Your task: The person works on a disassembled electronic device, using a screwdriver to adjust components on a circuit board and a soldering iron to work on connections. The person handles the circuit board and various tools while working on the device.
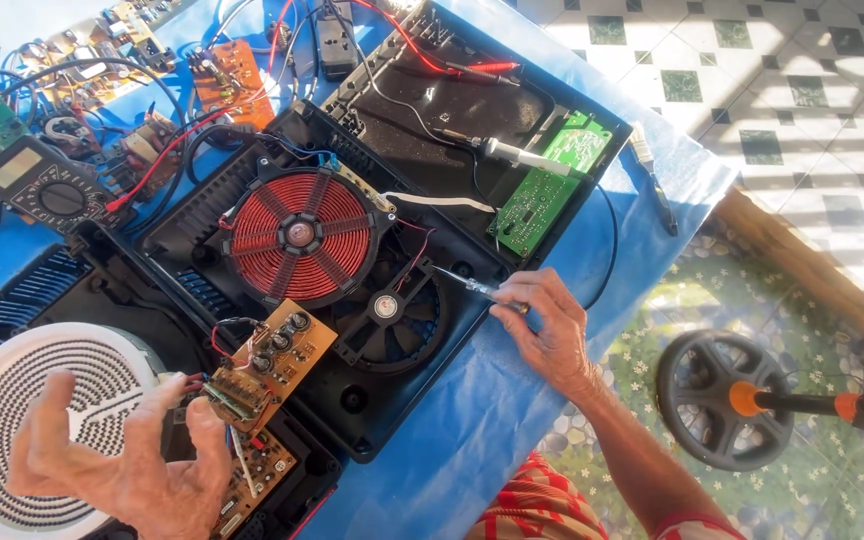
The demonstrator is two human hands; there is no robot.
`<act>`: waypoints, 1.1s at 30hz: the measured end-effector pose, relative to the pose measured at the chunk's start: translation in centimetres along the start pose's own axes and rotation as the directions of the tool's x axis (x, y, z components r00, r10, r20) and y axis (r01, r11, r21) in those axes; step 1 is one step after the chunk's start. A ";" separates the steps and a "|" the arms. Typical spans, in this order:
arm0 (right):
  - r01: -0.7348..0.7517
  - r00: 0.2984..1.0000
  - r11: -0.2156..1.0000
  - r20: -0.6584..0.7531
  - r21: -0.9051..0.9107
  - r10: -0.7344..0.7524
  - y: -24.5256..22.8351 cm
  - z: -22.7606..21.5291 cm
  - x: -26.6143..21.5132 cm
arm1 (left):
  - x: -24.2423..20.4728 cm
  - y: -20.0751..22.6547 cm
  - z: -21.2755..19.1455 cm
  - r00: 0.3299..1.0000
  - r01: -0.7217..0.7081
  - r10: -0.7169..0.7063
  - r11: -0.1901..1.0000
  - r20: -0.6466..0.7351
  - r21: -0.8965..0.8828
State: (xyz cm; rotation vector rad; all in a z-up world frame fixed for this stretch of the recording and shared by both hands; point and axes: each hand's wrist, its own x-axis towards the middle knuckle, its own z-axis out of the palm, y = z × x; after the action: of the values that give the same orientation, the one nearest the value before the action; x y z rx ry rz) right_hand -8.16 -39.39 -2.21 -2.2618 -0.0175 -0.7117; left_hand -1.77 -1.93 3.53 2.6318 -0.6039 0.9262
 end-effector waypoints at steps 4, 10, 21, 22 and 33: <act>0.005 0.996 1.000 0.085 0.015 -0.006 0.5 0.4 -0.9 | -0.7 -0.8 0.7 1.000 0.003 -0.004 0.999 -0.019 -0.049; 0.021 0.987 1.000 0.158 0.010 -0.022 1.1 0.5 -1.0 | -1.2 -0.5 1.0 0.998 0.062 -0.059 0.994 0.033 -0.092; 0.059 0.962 0.998 0.266 -0.007 -0.055 1.1 -0.5 -0.4 | -1.6 -0.4 1.3 0.997 0.059 -0.053 0.993 0.058 -0.100; 0.060 0.962 0.998 0.266 -0.008 -0.056 1.2 -0.6 -0.4 | -1.7 -0.4 1.4 0.997 0.059 -0.053 0.993 0.057 -0.101; 0.050 0.998 0.857 -0.013 -0.513 -0.066 6.9 -3.9 9.7 | -1.4 -0.1 1.7 0.997 0.036 -0.027 0.992 0.073 -0.120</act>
State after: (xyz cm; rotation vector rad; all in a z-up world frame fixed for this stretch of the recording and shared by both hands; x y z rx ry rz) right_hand -0.33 -48.86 0.25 -2.7691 0.1354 -0.8611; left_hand -1.81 -2.09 1.36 2.5667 -0.6138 0.7641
